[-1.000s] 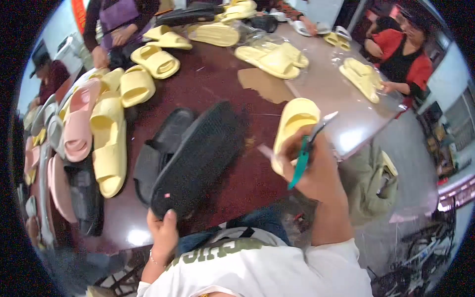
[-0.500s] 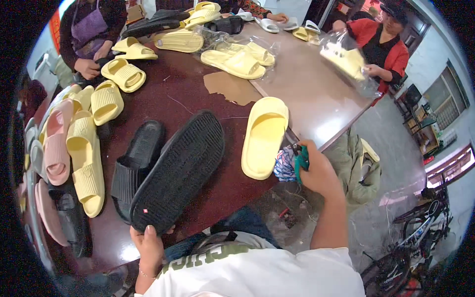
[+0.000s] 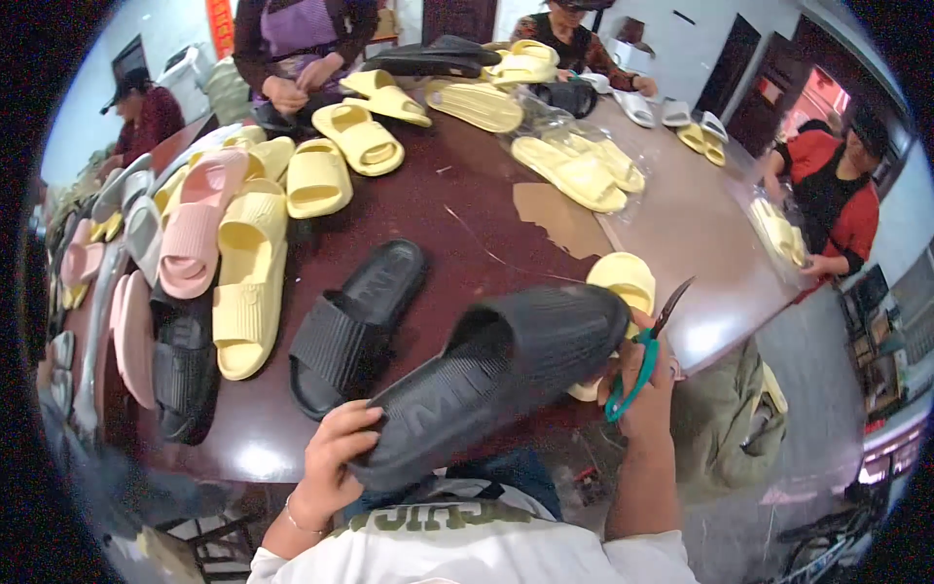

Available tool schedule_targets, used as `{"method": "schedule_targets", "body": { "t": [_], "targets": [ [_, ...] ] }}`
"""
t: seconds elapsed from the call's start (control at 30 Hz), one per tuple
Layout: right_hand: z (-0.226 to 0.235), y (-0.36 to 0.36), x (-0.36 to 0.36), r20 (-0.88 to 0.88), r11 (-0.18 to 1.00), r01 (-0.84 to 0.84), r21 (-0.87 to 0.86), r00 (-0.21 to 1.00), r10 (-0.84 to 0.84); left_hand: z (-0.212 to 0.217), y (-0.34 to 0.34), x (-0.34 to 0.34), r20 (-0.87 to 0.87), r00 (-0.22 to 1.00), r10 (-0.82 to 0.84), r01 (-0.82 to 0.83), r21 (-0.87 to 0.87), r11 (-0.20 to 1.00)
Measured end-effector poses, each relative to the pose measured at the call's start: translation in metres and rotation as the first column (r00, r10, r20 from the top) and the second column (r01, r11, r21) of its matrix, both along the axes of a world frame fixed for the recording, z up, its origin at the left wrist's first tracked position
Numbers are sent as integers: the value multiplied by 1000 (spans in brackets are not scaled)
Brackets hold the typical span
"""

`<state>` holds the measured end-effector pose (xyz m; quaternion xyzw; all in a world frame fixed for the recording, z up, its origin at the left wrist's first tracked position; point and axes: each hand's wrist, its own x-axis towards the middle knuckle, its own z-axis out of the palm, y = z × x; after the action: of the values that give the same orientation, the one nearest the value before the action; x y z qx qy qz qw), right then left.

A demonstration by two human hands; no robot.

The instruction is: Trimming excess material from newly manufactured sandals using scissors.

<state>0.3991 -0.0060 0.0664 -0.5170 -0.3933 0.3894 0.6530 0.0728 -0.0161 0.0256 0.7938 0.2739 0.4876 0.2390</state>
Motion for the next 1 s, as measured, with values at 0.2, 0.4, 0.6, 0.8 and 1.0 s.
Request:
{"method": "schedule_targets", "body": {
  "t": [0.2,0.4,0.6,0.8,1.0],
  "targets": [
    [-1,21,-14,-27,988,-148,-42,989,147,4,3,-19,-199,964,174,-103,323,941],
    [-4,45,-33,147,999,8,44,989,-15,11,7,-20,-341,836,429,-400,155,903],
    [9,46,-48,167,977,-177,-118,966,196,1,7,-28,-417,848,328,-308,116,944],
    [-13,56,-47,301,984,-103,-148,943,144,1,7,-30,-386,870,306,-283,116,952],
    [-32,71,-57,198,990,-56,-129,977,81,8,4,-38,-354,884,304,-300,68,951]
  ]
}}
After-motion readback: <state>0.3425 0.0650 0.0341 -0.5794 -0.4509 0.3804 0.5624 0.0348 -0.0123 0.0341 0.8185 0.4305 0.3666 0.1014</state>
